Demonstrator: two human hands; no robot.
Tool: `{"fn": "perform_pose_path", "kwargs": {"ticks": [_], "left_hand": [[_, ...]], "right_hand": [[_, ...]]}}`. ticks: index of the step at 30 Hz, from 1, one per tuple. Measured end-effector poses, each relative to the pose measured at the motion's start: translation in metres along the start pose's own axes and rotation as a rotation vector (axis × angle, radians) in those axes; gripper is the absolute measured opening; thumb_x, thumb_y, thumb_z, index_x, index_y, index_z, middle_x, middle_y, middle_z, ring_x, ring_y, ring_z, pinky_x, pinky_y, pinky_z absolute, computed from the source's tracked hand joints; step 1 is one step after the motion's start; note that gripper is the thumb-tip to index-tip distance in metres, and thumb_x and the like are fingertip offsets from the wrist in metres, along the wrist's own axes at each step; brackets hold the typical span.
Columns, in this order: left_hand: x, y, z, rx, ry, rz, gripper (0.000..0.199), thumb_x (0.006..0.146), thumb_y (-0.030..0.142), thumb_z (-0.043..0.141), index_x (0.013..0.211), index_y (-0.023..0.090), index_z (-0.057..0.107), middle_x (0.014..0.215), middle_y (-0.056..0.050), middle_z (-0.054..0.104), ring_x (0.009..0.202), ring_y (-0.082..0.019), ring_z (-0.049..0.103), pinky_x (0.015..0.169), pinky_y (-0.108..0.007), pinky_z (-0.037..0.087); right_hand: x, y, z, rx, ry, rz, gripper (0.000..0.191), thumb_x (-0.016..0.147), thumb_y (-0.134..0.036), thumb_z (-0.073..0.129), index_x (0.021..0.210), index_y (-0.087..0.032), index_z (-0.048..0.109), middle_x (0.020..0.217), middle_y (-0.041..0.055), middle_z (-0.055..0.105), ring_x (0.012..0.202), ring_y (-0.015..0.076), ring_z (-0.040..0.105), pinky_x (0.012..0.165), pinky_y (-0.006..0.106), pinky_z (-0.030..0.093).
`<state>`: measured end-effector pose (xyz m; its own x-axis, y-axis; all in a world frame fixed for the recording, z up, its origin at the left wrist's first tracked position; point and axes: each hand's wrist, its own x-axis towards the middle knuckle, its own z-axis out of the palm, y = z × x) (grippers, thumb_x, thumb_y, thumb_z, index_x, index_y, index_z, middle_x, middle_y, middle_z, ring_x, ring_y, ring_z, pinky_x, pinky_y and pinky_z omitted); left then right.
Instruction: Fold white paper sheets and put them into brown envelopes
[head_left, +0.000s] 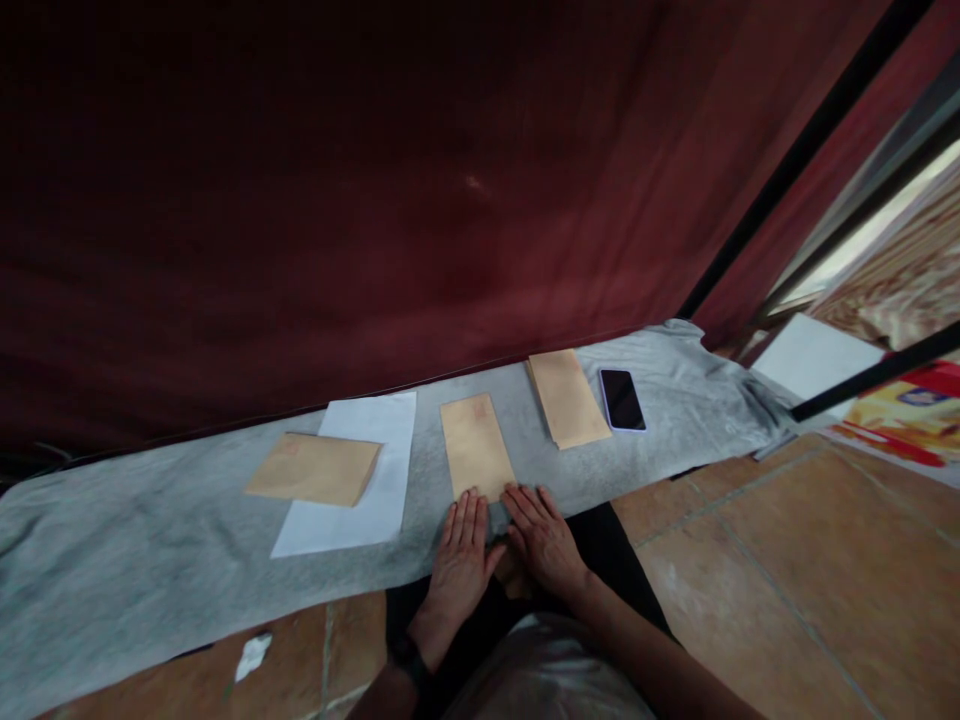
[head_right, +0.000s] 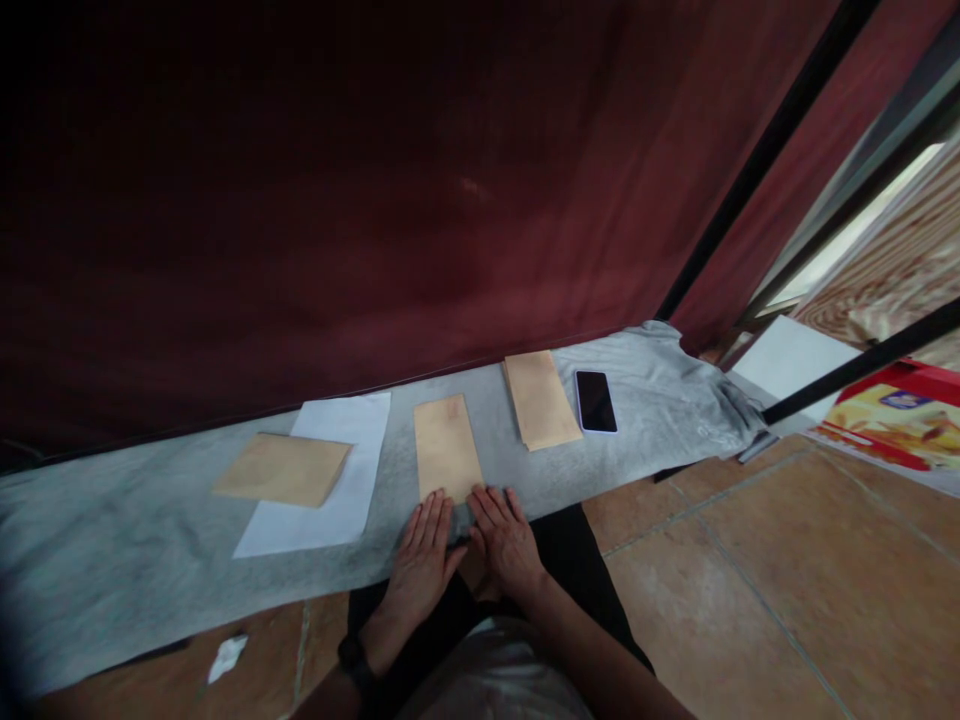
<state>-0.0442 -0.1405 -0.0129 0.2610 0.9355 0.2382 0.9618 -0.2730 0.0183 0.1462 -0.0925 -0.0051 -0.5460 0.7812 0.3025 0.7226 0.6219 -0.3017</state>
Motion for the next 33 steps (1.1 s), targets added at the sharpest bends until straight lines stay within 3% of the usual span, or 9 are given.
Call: {"fn": "perform_pose_path", "kwargs": {"ticks": [8,12,19,25,33], "left_hand": [[0.001,0.006,0.003,-0.008,-0.011,-0.031,0.075,0.093,0.022,0.047,0.161,0.011,0.017,0.164,-0.018,0.028,0.152,-0.030,0.028,0.123,-0.051,0.031],[-0.002,0.007,0.001,-0.018,-0.028,-0.056,0.076,0.094,0.025,0.048,0.162,0.011,0.016,0.165,-0.018,0.027,0.153,-0.029,0.025,0.123,-0.051,0.030],[0.002,0.005,-0.006,-0.039,-0.030,-0.093,0.061,0.102,0.035,0.042,0.155,0.008,0.033,0.159,-0.019,0.040,0.151,-0.029,0.030,0.125,-0.052,0.027],[0.051,-0.007,0.005,-0.122,-0.070,-0.024,0.055,0.106,0.036,0.032,0.156,0.014,0.034,0.162,-0.013,0.037,0.152,-0.025,0.029,0.123,-0.049,0.031],[0.136,-0.023,0.032,-0.135,-0.079,-0.085,0.060,0.103,0.034,0.033,0.159,0.012,0.026,0.164,-0.014,0.032,0.155,-0.027,0.020,0.125,-0.053,0.020]], "right_hand": [[0.008,-0.014,0.007,0.018,-0.011,-0.079,0.049,0.105,-0.034,0.044,0.150,-0.016,0.046,0.152,0.0086,0.052,0.143,0.0211,0.044,0.123,0.043,0.029],[0.004,-0.011,0.008,-0.017,-0.001,-0.041,0.050,0.104,-0.032,0.045,0.152,-0.016,0.043,0.153,0.0094,0.050,0.144,0.0220,0.042,0.124,0.044,0.027],[0.000,-0.001,0.003,-0.009,-0.011,-0.015,0.049,0.105,-0.030,0.042,0.152,-0.016,0.043,0.155,0.0087,0.048,0.143,0.0218,0.044,0.123,0.044,0.027],[-0.001,-0.001,0.009,-0.016,0.024,-0.010,0.048,0.104,-0.026,0.044,0.151,-0.017,0.045,0.150,0.0090,0.054,0.141,0.0225,0.046,0.122,0.046,0.029],[0.001,0.000,0.008,-0.024,0.006,-0.010,0.051,0.104,-0.028,0.045,0.154,-0.021,0.041,0.154,0.0054,0.050,0.142,0.0210,0.044,0.123,0.044,0.028]]}}
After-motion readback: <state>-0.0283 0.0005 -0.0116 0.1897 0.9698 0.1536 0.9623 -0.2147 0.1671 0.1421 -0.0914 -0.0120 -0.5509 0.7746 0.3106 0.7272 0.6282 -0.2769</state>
